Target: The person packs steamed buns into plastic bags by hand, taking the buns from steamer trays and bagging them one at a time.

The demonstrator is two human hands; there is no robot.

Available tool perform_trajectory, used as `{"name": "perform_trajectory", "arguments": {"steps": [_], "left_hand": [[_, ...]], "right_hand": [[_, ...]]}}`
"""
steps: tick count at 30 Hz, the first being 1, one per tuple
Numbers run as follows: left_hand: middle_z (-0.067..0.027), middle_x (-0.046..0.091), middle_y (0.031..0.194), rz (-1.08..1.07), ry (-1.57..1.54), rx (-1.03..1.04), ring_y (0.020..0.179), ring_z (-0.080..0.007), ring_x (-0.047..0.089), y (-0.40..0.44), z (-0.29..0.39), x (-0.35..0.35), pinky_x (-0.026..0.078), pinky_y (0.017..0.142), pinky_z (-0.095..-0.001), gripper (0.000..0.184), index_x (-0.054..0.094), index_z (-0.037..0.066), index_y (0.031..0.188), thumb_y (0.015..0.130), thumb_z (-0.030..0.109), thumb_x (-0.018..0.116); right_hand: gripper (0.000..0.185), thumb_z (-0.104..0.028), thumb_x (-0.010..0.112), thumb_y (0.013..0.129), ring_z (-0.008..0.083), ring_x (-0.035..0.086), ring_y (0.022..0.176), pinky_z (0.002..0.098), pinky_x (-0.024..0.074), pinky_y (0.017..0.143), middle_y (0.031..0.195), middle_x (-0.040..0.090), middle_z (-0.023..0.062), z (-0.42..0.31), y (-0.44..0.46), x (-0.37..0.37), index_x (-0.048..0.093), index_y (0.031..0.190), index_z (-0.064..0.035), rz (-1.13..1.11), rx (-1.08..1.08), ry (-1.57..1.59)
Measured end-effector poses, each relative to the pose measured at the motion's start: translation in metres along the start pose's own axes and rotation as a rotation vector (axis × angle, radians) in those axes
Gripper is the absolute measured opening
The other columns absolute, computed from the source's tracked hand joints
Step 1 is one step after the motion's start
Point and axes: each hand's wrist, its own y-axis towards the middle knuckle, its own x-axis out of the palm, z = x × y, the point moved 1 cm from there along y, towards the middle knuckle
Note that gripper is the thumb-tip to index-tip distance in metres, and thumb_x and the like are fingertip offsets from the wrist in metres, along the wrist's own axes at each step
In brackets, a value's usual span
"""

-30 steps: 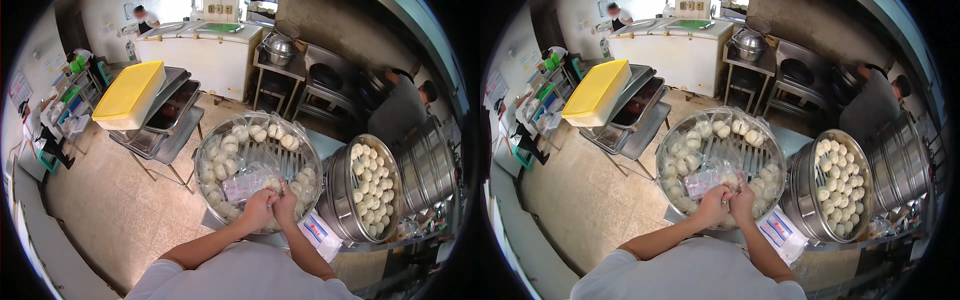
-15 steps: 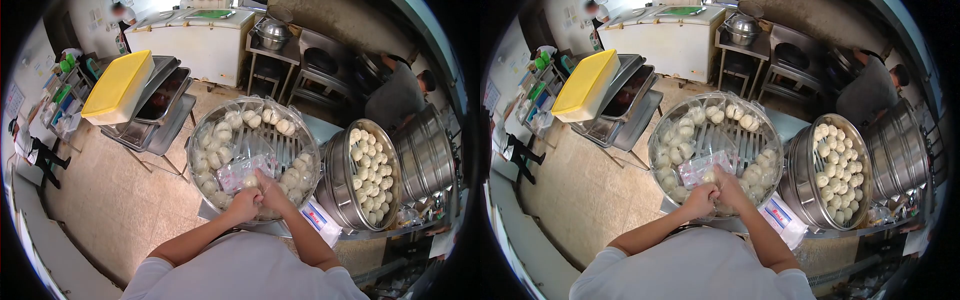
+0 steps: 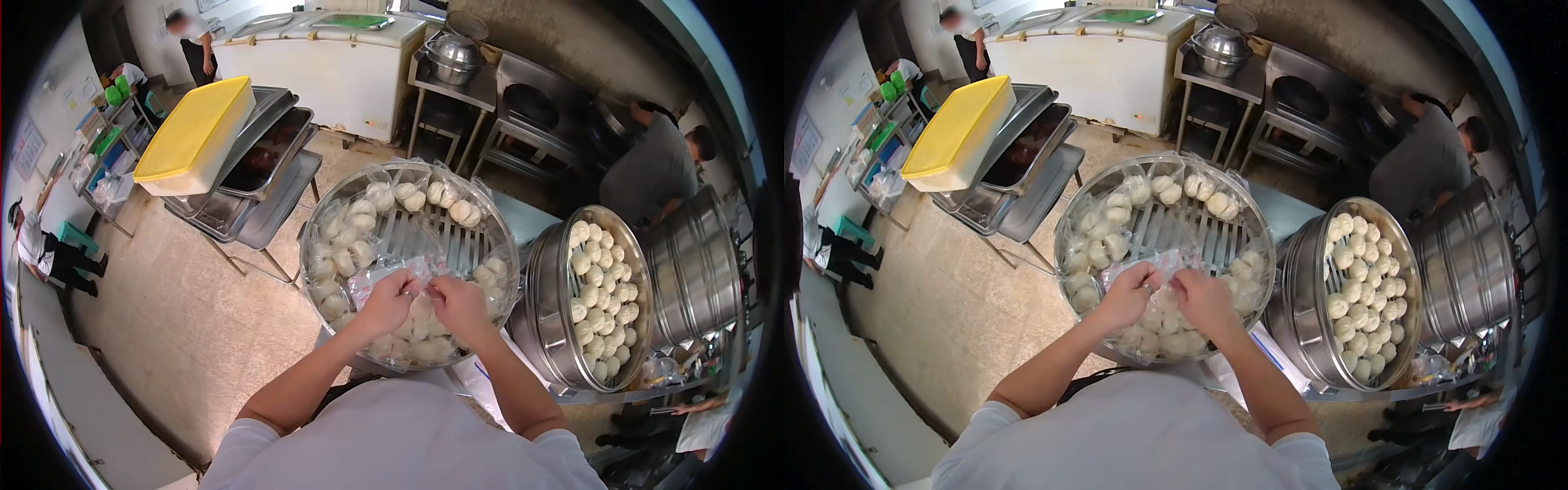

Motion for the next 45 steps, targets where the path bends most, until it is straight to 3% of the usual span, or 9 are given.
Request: {"name": "perform_trajectory", "arguments": {"steps": [7, 14, 22, 31, 33, 36, 39, 42, 45], "left_hand": [[-0.0122, 0.071, 0.089, 0.144, 0.202, 0.015, 0.08, -0.0216, 0.066, 0.024, -0.028, -0.01, 0.053, 0.075, -0.0347, 0.02, 0.067, -0.001, 0.103, 0.095, 0.017, 0.071], [-0.0181, 0.067, 0.113, 0.098, 0.755, 0.202, 0.11, -0.0329, 0.064, 0.066, -0.065, 0.018, 0.053, 0.094, -0.0439, 0.031, 0.071, 0.005, 0.104, 0.082, 0.026, 0.079], [-0.0177, 0.061, 0.119, -0.157, 1.075, 0.092, 0.119, -0.0348, 0.056, 0.114, -0.089, 0.04, 0.05, 0.1, -0.0449, 0.052, 0.063, 0.001, 0.119, 0.079, 0.029, 0.08], [-0.0159, 0.068, 0.117, -0.019, 0.908, 0.413, 0.117, -0.0354, 0.061, 0.126, -0.111, 0.033, 0.05, 0.098, -0.0437, 0.027, 0.072, 0.006, 0.097, 0.075, 0.022, 0.078], [-0.0155, 0.071, 0.108, -0.083, 0.921, 0.262, 0.108, -0.0354, 0.065, 0.136, -0.112, 0.028, 0.053, 0.091, -0.0449, 0.019, 0.071, 0.008, 0.094, 0.078, 0.02, 0.074], [-0.0166, 0.072, 0.094, -0.113, 0.903, 0.208, 0.093, -0.0366, 0.07, 0.134, -0.1, 0.02, 0.056, 0.082, -0.0473, 0.011, 0.071, 0.01, 0.091, 0.081, 0.014, 0.069], [-0.0188, 0.073, 0.097, -0.237, 0.794, 0.293, 0.088, -0.0357, 0.071, 0.123, -0.064, 0.017, 0.057, 0.079, -0.0434, 0.02, 0.074, 0.009, 0.102, 0.083, 0.01, 0.068], [-0.0163, 0.075, 0.1, -0.368, 0.478, 0.316, 0.086, -0.0279, 0.071, 0.092, -0.004, 0.002, 0.055, 0.076, -0.036, 0.032, 0.074, 0.007, 0.116, 0.085, 0.001, 0.066], [-0.01, 0.074, 0.094, -0.372, 0.118, 0.23, 0.081, -0.0181, 0.067, 0.081, -0.005, -0.021, 0.053, 0.072, -0.0296, 0.037, 0.071, 0.003, 0.124, 0.089, -0.008, 0.063]], "right_hand": [[0.018, -0.022, 0.068, 0.092, 0.0443, 0.069, 0.078, 0.0535, 0.0544, 0.069, 0.081, 0.07, 0.0224, 0.079, 0.072, -0.044, 0.07, 0.09, -0.005, 0.179, 0.262, -0.128], [0.017, -0.019, 0.065, 0.091, 0.0466, 0.068, 0.084, 0.0538, 0.0554, 0.077, 0.087, 0.071, 0.0238, 0.202, 0.104, -0.007, 0.072, 0.091, -0.0039, 0.15, 0.447, -0.307], [0.016, -0.012, 0.069, 0.087, 0.0421, 0.07, 0.084, 0.0494, 0.0558, 0.078, 0.099, 0.071, 0.0215, 0.142, 0.074, -0.039, 0.071, 0.1, -0.0023, 0.377, 0.265, -0.105], [0.023, -0.011, 0.074, 0.084, 0.036, 0.07, 0.081, 0.0428, 0.0558, 0.074, 0.094, 0.071, 0.0192, 0.112, 0.041, -0.002, 0.071, 0.104, 0.0, 0.173, 0.3, 0.189], [0.024, -0.01, 0.074, 0.084, 0.0359, 0.07, 0.082, 0.043, 0.0554, 0.073, 0.097, 0.071, 0.0195, 0.109, 0.039, 0.008, 0.071, 0.105, 0.0006, 0.117, 0.315, 0.221], [0.038, -0.01, 0.075, 0.081, 0.0372, 0.069, 0.098, 0.0416, 0.0555, 0.086, 0.111, 0.07, 0.0213, 0.104, 0.035, 0.016, 0.068, 0.118, -0.0006, 0.061, 0.381, 0.21], [0.057, -0.008, 0.076, 0.078, 0.0382, 0.065, 0.116, 0.0405, 0.051, 0.101, 0.125, 0.067, 0.0224, 0.083, 0.042, 0.007, 0.062, 0.133, -0.0023, 0.286, 0.105, 0.002], [0.073, -0.008, 0.079, 0.074, 0.0375, 0.059, 0.129, 0.0403, 0.0446, 0.111, 0.133, 0.063, 0.0244, 0.083, 0.044, -0.003, 0.055, 0.143, -0.0022, -0.023, 0.111, 0.262], [0.043, -0.008, 0.076, 0.085, 0.0209, 0.066, 0.106, 0.0322, 0.0508, 0.095, 0.115, 0.071, 0.0118, 0.079, 0.043, -0.011, 0.066, 0.125, 0.0015, -0.401, 0.366, 0.729]]}}
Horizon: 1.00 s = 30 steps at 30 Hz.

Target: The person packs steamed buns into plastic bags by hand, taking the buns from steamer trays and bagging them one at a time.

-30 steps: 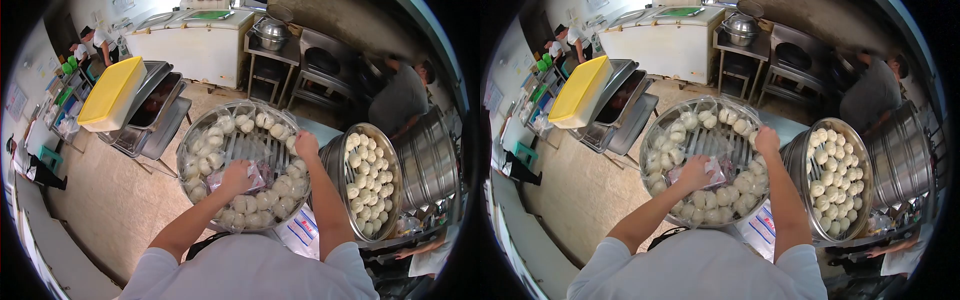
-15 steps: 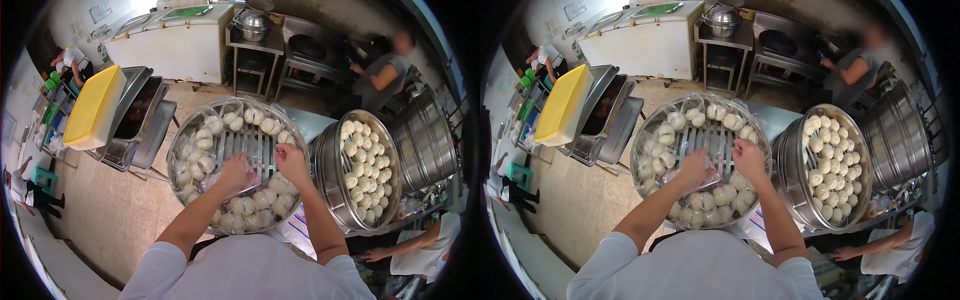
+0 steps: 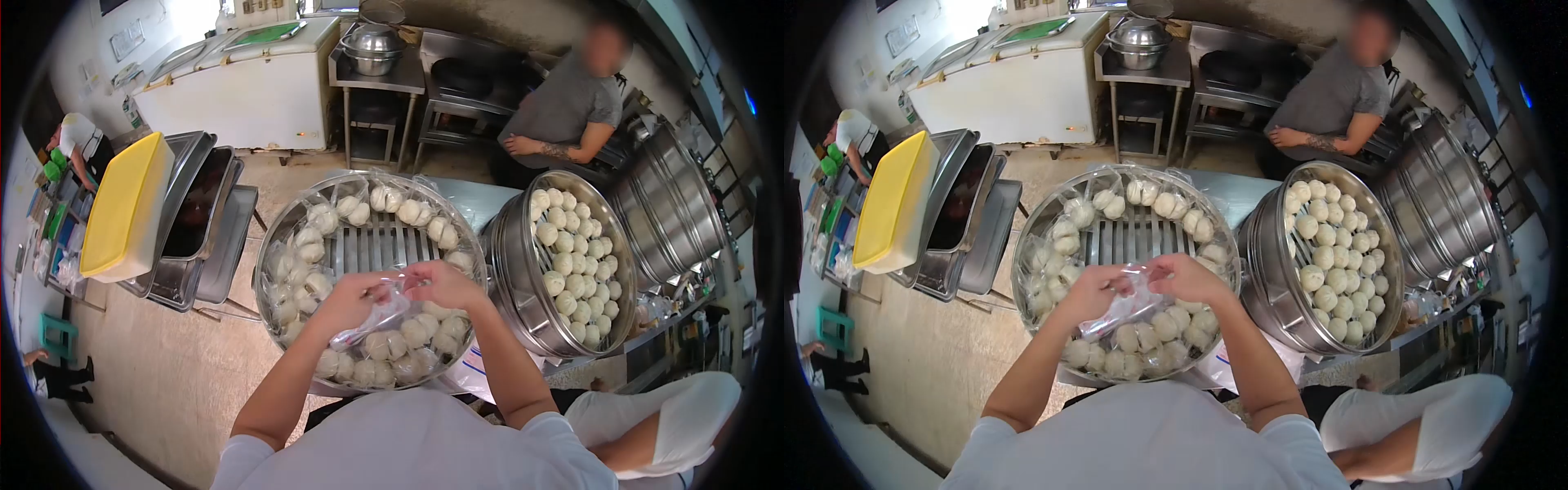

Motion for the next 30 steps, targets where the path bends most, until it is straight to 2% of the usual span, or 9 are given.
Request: {"name": "perform_trajectory", "arguments": {"steps": [1, 5, 10, 13, 16, 19, 23, 26, 30], "left_hand": [[-0.0077, 0.073, 0.091, 0.023, -0.116, -0.022, 0.079, -0.015, 0.065, -0.007, -0.004, -0.005, 0.051, 0.071, -0.0277, 0.038, 0.07, 0.002, 0.126, 0.091, -0.01, 0.062], [-0.0055, 0.07, 0.087, 0.133, -0.28, -0.153, 0.076, -0.0118, 0.062, -0.028, -0.008, -0.016, 0.053, 0.069, -0.0284, 0.03, 0.066, -0.001, 0.127, 0.097, -0.004, 0.062], [-0.0057, 0.067, 0.089, 0.36, -0.371, -0.272, 0.077, -0.0129, 0.06, -0.044, -0.024, -0.011, 0.051, 0.071, -0.0284, 0.026, 0.065, -0.001, 0.119, 0.093, -0.005, 0.068], [-0.0039, 0.066, 0.088, 0.778, 0.709, 0.298, 0.077, -0.0129, 0.059, -0.054, 0.001, -0.014, 0.05, 0.07, -0.0278, 0.027, 0.064, 0.001, 0.113, 0.089, -0.001, 0.076], [-0.0016, 0.063, 0.088, 0.485, 0.331, 0.142, 0.077, -0.0109, 0.057, -0.074, 0.021, -0.003, 0.048, 0.069, -0.0258, 0.029, 0.062, 0.004, 0.108, 0.085, 0.0, 0.08], [0.0009, 0.061, 0.087, 0.171, -0.018, -0.109, 0.075, -0.0082, 0.054, -0.085, 0.05, 0.022, 0.047, 0.068, -0.0246, 0.021, 0.061, 0.004, 0.099, 0.087, 0.0, 0.078], [0.0023, 0.058, 0.084, 0.23, -0.076, -0.101, 0.072, -0.0059, 0.05, -0.082, 0.035, 0.034, 0.043, 0.066, -0.0217, 0.012, 0.06, 0.002, 0.104, 0.097, 0.003, 0.07], [0.0028, 0.058, 0.085, 0.309, 0.018, 0.025, 0.072, -0.0061, 0.051, -0.07, 0.014, 0.026, 0.043, 0.063, -0.0208, 0.011, 0.059, 0.004, 0.11, 0.101, 0.006, 0.065], [-0.0024, 0.062, 0.093, 0.208, -0.534, -0.161, 0.082, -0.0087, 0.059, -0.061, 0.045, 0.04, 0.051, 0.06, -0.0242, 0.015, 0.057, 0.004, 0.113, 0.102, 0.01, 0.065]], "right_hand": [[0.035, -0.008, 0.074, 0.088, 0.0162, 0.067, 0.099, 0.0293, 0.0523, 0.09, 0.11, 0.072, 0.0078, 0.002, -0.001, 0.001, 0.068, 0.121, 0.0022, -0.098, 0.076, 0.139], [0.011, -0.009, 0.068, 0.097, 0.0078, 0.059, 0.071, 0.0241, 0.0477, 0.066, 0.086, 0.068, 0.0011, 0.004, -0.01, 0.028, 0.069, 0.101, 0.0009, 0.069, 0.174, 0.261], [0.016, -0.01, 0.069, 0.098, 0.0081, 0.056, 0.06, 0.0253, 0.0456, 0.058, 0.075, 0.064, 0.0015, -0.007, -0.02, 0.067, 0.067, 0.086, 0.0, 0.295, 0.0, 0.364], [0.024, -0.014, 0.069, 0.099, 0.0077, 0.052, 0.055, 0.0261, 0.0444, 0.054, 0.068, 0.06, 0.0004, -0.01, -0.031, 0.074, 0.065, 0.079, -0.0019, 0.406, 0.069, 0.366], [0.029, -0.021, 0.068, 0.101, 0.0077, 0.048, 0.052, 0.0268, 0.0439, 0.051, 0.065, 0.058, 0.0005, -0.017, -0.044, 0.09, 0.063, 0.079, -0.0028, 0.479, 0.157, 0.187], [0.037, -0.029, 0.065, 0.104, 0.0077, 0.049, 0.05, 0.0278, 0.0444, 0.047, 0.061, 0.055, 0.0002, -0.018, -0.052, 0.115, 0.061, 0.078, -0.0037, 0.454, 0.012, 0.297], [0.035, -0.031, 0.062, 0.105, 0.0067, 0.05, 0.055, 0.0263, 0.0455, 0.05, 0.065, 0.053, -0.0025, -0.044, -0.065, 0.136, 0.062, 0.083, -0.0036, 0.517, -0.026, 0.736], [0.024, -0.022, 0.063, 0.105, 0.0067, 0.053, 0.062, 0.026, 0.0477, 0.055, 0.072, 0.056, -0.0024, -0.055, -0.075, 0.133, 0.061, 0.09, -0.0035, 0.646, -0.103, 0.714], [0.013, -0.011, 0.063, 0.103, 0.0082, 0.059, 0.067, 0.0267, 0.0516, 0.061, 0.08, 0.062, 0.0, -0.059, -0.1, 0.122, 0.058, 0.093, -0.0041, 0.66, -0.05, 0.435]]}}
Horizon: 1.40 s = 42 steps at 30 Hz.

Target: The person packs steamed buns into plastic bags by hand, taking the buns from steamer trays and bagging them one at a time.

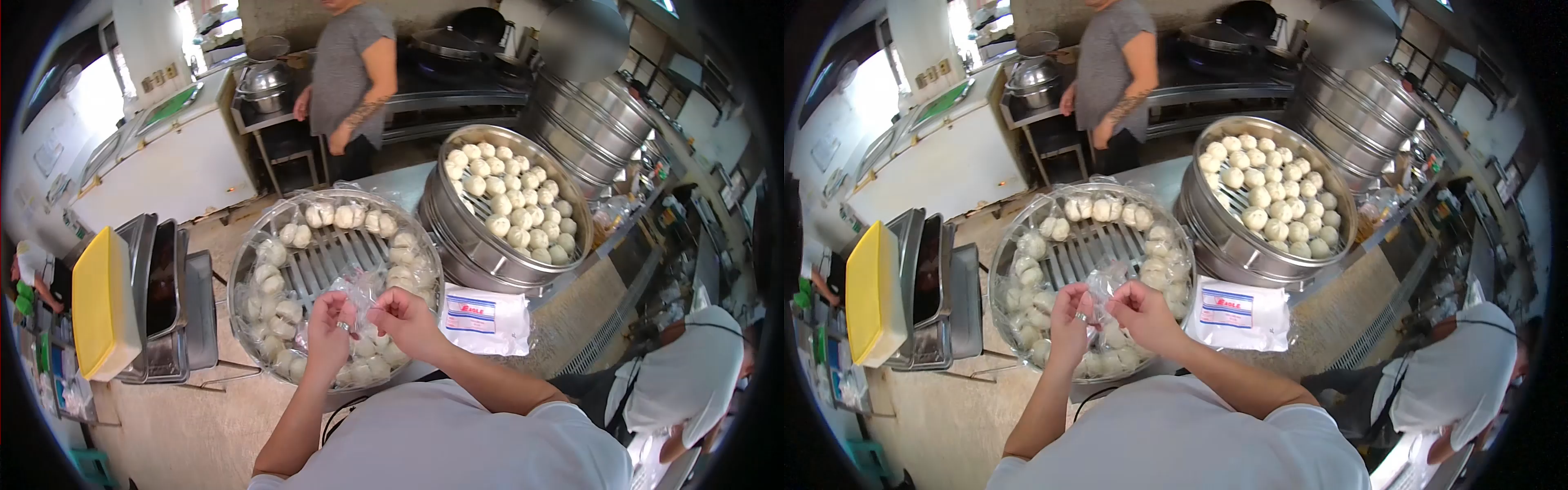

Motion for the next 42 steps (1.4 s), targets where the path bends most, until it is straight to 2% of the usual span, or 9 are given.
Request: {"name": "perform_trajectory", "arguments": {"steps": [4, 11, 17, 21, 25, 29, 32, 36, 42], "left_hand": [[-0.0042, 0.062, 0.102, -0.317, 0.082, 0.143, 0.09, -0.0113, 0.063, -0.001, -0.008, 0.028, 0.056, 0.067, -0.0265, 0.012, 0.059, 0.001, 0.108, 0.101, 0.007, 0.066], [-0.0003, 0.064, 0.095, -0.191, 0.216, 0.095, 0.08, -0.0089, 0.059, 0.014, -0.03, 0.082, 0.052, 0.071, -0.0258, 0.005, 0.064, 0.004, 0.101, 0.098, 0.001, 0.067], [0.0027, 0.058, 0.084, -0.24, 0.128, 0.109, 0.075, -0.0046, 0.052, 0.001, -0.032, 0.18, 0.043, 0.066, -0.0215, 0.022, 0.055, 0.007, 0.089, 0.091, 0.0, 0.075], [0.0003, 0.057, 0.083, -0.02, 0.553, 0.407, 0.072, -0.007, 0.057, 0.016, -0.051, 0.228, 0.047, 0.067, -0.0229, 0.026, 0.05, 0.007, 0.091, 0.087, -0.007, 0.071], [-0.0049, 0.058, 0.064, 0.062, 0.737, 0.356, 0.056, -0.0093, 0.051, 0.011, -0.063, 0.295, 0.043, 0.054, -0.0268, 0.024, 0.053, 0.003, 0.083, 0.088, 0.006, 0.076], [-0.0055, 0.059, 0.061, 0.047, 0.899, 0.357, 0.051, -0.0118, 0.052, 0.024, -0.086, 0.302, 0.044, 0.051, -0.0296, 0.024, 0.057, 0.002, 0.08, 0.087, 0.01, 0.078], [0.0031, 0.053, 0.063, 0.169, 0.368, -0.025, 0.054, -0.0069, 0.047, 0.026, -0.043, 0.334, 0.037, 0.049, -0.0277, 0.023, 0.056, 0.004, 0.08, 0.091, 0.007, 0.076], [0.0018, 0.053, 0.066, 0.048, 0.835, 0.326, 0.054, -0.0074, 0.049, 0.052, -0.061, 0.304, 0.039, 0.048, -0.0259, 0.024, 0.053, 0.008, 0.082, 0.091, 0.002, 0.074], [0.0034, 0.057, 0.075, 0.261, -0.054, -0.044, 0.063, -0.0069, 0.051, 0.061, -0.065, 0.301, 0.041, 0.052, -0.0253, 0.015, 0.057, 0.009, 0.089, 0.099, 0.012, 0.068]], "right_hand": [[0.014, -0.011, 0.065, 0.102, 0.0086, 0.06, 0.069, 0.0264, 0.0525, 0.063, 0.08, 0.062, 0.0005, 0.001, -0.016, -0.017, 0.057, 0.092, -0.0048, 0.049, -0.012, 0.102], [0.01, -0.004, 0.067, 0.099, 0.009, 0.061, 0.077, 0.0271, 0.0547, 0.069, 0.088, 0.061, 0.0008, -0.013, -0.043, -0.074, 0.058, 0.103, -0.0029, 0.229, -0.1, 0.048], [0.034, 0.008, 0.068, 0.092, 0.0088, 0.059, 0.089, 0.0245, 0.0526, 0.074, 0.099, 0.06, 0.0025, -0.043, -0.068, -0.163, 0.056, 0.122, -0.0017, 0.208, -0.256, -0.038], [0.027, 0.008, 0.068, 0.091, 0.0096, 0.059, 0.088, 0.0245, 0.0517, 0.077, 0.102, 0.06, 0.004, -0.046, -0.083, -0.242, 0.059, 0.115, -0.0002, 0.368, -0.375, -0.148], [0.018, 0.008, 0.067, 0.086, 0.0158, 0.065, 0.08, 0.0298, 0.054, 0.073, 0.089, 0.064, 0.0078, -0.06, -0.089, -0.316, 0.064, 0.101, 0.0, 0.431, -0.632, -0.314], [0.012, 0.006, 0.068, 0.086, 0.0183, 0.066, 0.08, 0.0299, 0.0531, 0.072, 0.088, 0.065, 0.008, -0.07, -0.069, -0.381, 0.066, 0.097, 0.0007, 0.265, -0.514, -0.245], [0.013, -0.001, 0.07, 0.091, 0.0137, 0.064, 0.081, 0.0293, 0.0529, 0.073, 0.09, 0.068, 0.0068, -0.094, -0.049, -0.418, 0.068, 0.103, 0.0025, 0.236, -0.364, -0.215], [0.016, -0.006, 0.069, 0.093, 0.0117, 0.064, 0.08, 0.0293, 0.0533, 0.074, 0.089, 0.071, 0.0071, -0.099, -0.026, -0.454, 0.068, 0.106, 0.0044, 0.271, -0.172, -0.268], [0.022, -0.01, 0.07, 0.094, 0.0135, 0.065, 0.081, 0.0301, 0.0535, 0.074, 0.092, 0.073, 0.0088, -0.073, 0.001, -0.447, 0.069, 0.11, 0.0052, 0.029, -0.111, -0.602]]}}
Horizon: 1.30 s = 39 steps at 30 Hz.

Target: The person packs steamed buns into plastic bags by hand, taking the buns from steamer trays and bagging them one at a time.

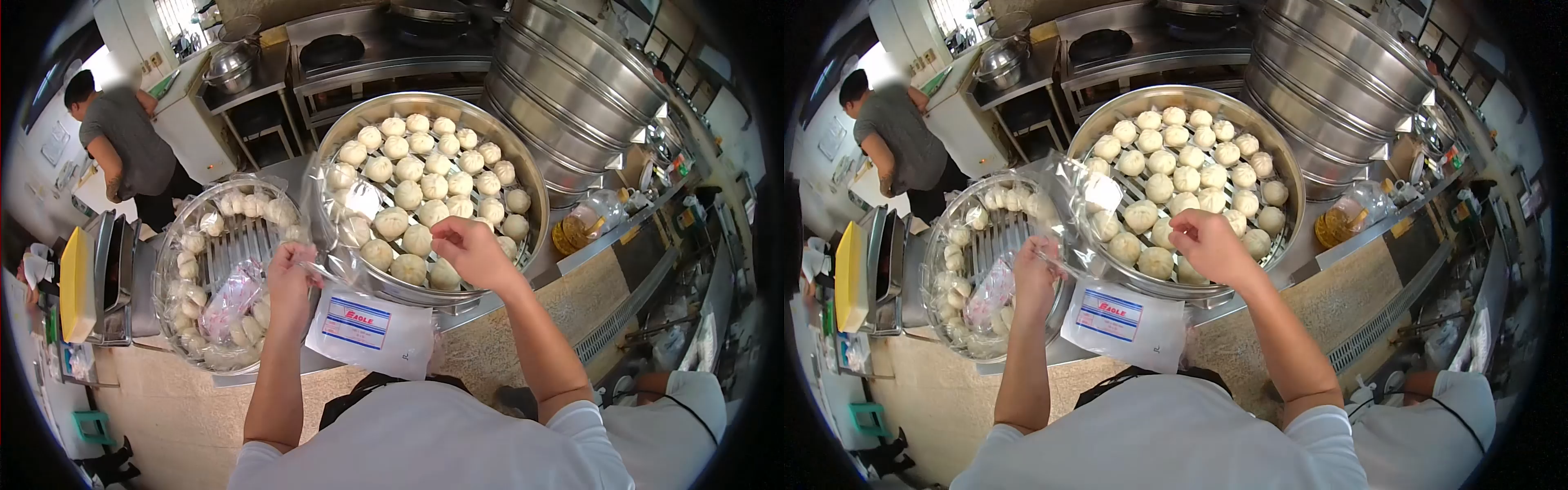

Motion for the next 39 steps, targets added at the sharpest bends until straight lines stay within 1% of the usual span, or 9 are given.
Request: {"name": "perform_trajectory", "arguments": {"steps": [9, 16, 21, 27, 31, 32, 34, 37, 39], "left_hand": [[0.0025, 0.058, 0.082, 0.063, 0.041, 0.027, 0.066, -0.0065, 0.051, 0.005, -0.024, -0.039, 0.048, 0.058, -0.025, 0.025, 0.064, 0.006, 0.124, 0.103, 0.021, 0.063], [-0.0001, 0.057, 0.08, 0.256, -0.016, -0.068, 0.065, -0.0095, 0.055, -0.026, -0.043, -0.031, 0.046, 0.056, -0.0265, 0.025, 0.064, 0.001, 0.117, 0.103, 0.022, 0.063], [-0.0015, 0.058, 0.073, 0.261, -0.051, -0.117, 0.061, -0.0117, 0.055, -0.042, -0.063, -0.005, 0.046, 0.055, -0.0275, 0.021, 0.066, 0.002, 0.104, 0.104, 0.023, 0.061], [-0.0082, 0.062, 0.067, 0.028, 0.307, -0.397, 0.055, -0.0158, 0.054, -0.059, -0.024, 0.016, 0.044, 0.053, -0.0281, 0.052, 0.07, -0.002, 0.1, 0.11, 0.042, 0.045], [-0.0123, 0.069, 0.081, 0.031, -0.281, -0.084, 0.064, -0.0217, 0.063, -0.047, -0.015, 0.029, 0.05, 0.061, -0.0311, 0.056, 0.06, 0.0, 0.129, 0.111, 0.048, 0.037], [-0.0175, 0.071, 0.104, 0.044, -0.379, -0.127, 0.086, -0.0252, 0.068, -0.038, -0.013, 0.033, 0.056, 0.076, -0.0375, 0.059, 0.05, 0.003, 0.144, 0.112, 0.048, 0.031], [-0.0179, 0.066, 0.121, 0.022, -0.417, -0.162, 0.101, -0.0273, 0.066, -0.028, 0.001, 0.072, 0.057, 0.082, -0.0446, 0.058, 0.05, 0.005, 0.146, 0.113, 0.046, 0.027], [-0.0157, 0.059, 0.134, 0.048, -0.5, -0.19, 0.113, -0.0294, 0.062, -0.005, -0.003, 0.102, 0.056, 0.087, -0.0532, 0.056, 0.052, 0.008, 0.143, 0.113, 0.045, 0.022], [-0.0145, 0.058, 0.134, 0.07, -0.531, -0.2, 0.114, -0.0309, 0.06, 0.015, -0.009, 0.099, 0.056, 0.088, -0.0555, 0.055, 0.053, 0.008, 0.138, 0.113, 0.044, 0.019]], "right_hand": [[0.025, -0.013, 0.071, 0.09, 0.0312, 0.073, 0.084, 0.0392, 0.0567, 0.076, 0.094, 0.074, 0.0219, 0.019, 0.067, 0.018, 0.071, 0.107, 0.0046, -0.134, -0.123, -0.189], [0.028, -0.017, 0.068, 0.087, 0.0412, 0.07, 0.095, 0.047, 0.0555, 0.085, 0.1, 0.072, 0.0264, 0.032, 0.136, 0.035, 0.071, 0.104, 0.0045, -0.335, -0.263, -0.277], [0.03, -0.021, 0.068, 0.081, 0.0392, 0.067, 0.099, 0.046, 0.0491, 0.095, 0.096, 0.071, 0.0242, 0.062, 0.164, 0.067, 0.07, 0.096, 0.0052, -0.598, -0.487, -0.64], [0.051, -0.031, 0.078, 0.074, 0.0428, 0.061, 0.104, 0.0465, 0.0486, 0.097, 0.102, 0.067, 0.0259, 0.056, 0.165, 0.049, 0.065, 0.11, 0.0022, -0.69, -0.55, -0.725], [0.055, -0.026, 0.082, 0.074, 0.0404, 0.063, 0.106, 0.0445, 0.052, 0.094, 0.112, 0.066, 0.0252, 0.04, 0.159, 0.03, 0.059, 0.116, 0.0014, -0.624, -0.237, -0.416], [0.053, -0.024, 0.082, 0.076, 0.0396, 0.064, 0.106, 0.0437, 0.053, 0.093, 0.115, 0.065, 0.0256, 0.031, 0.156, 0.024, 0.058, 0.116, 0.0017, -0.53, -0.288, -0.306], [0.051, -0.019, 0.082, 0.079, 0.038, 0.066, 0.107, 0.0421, 0.0549, 0.091, 0.12, 0.064, 0.0262, 0.003, 0.143, 0.01, 0.056, 0.118, 0.0022, -0.345, -0.384, -0.089], [0.046, -0.016, 0.08, 0.084, 0.0344, 0.068, 0.106, 0.0385, 0.0554, 0.091, 0.121, 0.064, 0.0256, -0.005, 0.136, 0.015, 0.056, 0.119, 0.0027, -0.495, -0.464, 0.39], [0.048, -0.016, 0.078, 0.083, 0.0359, 0.066, 0.11, 0.0396, 0.0537, 0.096, 0.124, 0.062, 0.0252, 0.007, 0.14, 0.007, 0.057, 0.122, 0.003, -0.482, -0.352, 0.127]]}}
